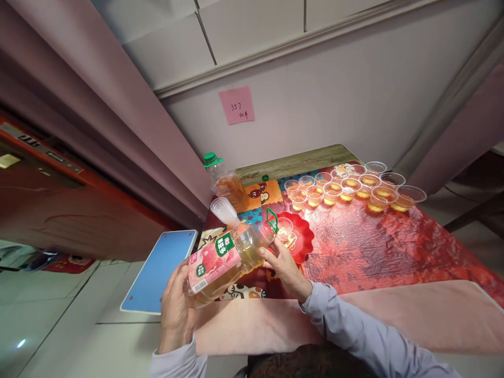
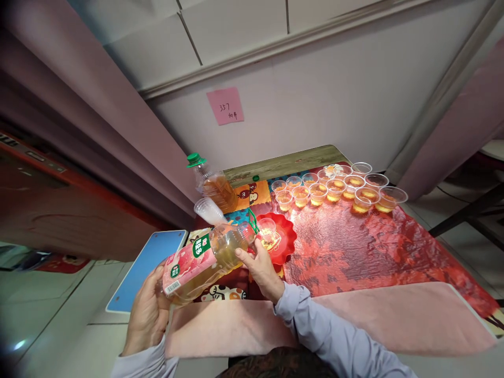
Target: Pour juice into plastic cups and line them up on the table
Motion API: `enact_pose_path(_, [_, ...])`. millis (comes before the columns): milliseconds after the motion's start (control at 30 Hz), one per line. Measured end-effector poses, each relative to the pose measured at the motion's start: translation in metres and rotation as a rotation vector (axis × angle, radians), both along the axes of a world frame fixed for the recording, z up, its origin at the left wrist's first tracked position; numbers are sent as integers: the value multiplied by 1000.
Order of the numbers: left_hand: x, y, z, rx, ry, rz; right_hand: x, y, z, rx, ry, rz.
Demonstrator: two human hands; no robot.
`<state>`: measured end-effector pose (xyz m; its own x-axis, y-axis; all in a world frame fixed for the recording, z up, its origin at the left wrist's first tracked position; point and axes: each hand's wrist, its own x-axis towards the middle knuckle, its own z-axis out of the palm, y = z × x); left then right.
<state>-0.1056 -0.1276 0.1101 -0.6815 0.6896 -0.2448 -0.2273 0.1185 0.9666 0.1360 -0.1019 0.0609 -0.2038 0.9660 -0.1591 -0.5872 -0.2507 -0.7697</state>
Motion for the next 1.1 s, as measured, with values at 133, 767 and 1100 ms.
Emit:
enact_pose_path(133, [0, 1, 1, 15, 6, -18, 0, 0, -2, 1, 9, -4])
enact_pose_path(767, [12, 2, 18, 16, 31, -38, 1, 0, -4, -39, 14, -4])
enact_pose_path(1100, [17, 2, 24, 20, 24, -29, 3, 0, -5, -47, -12, 9])
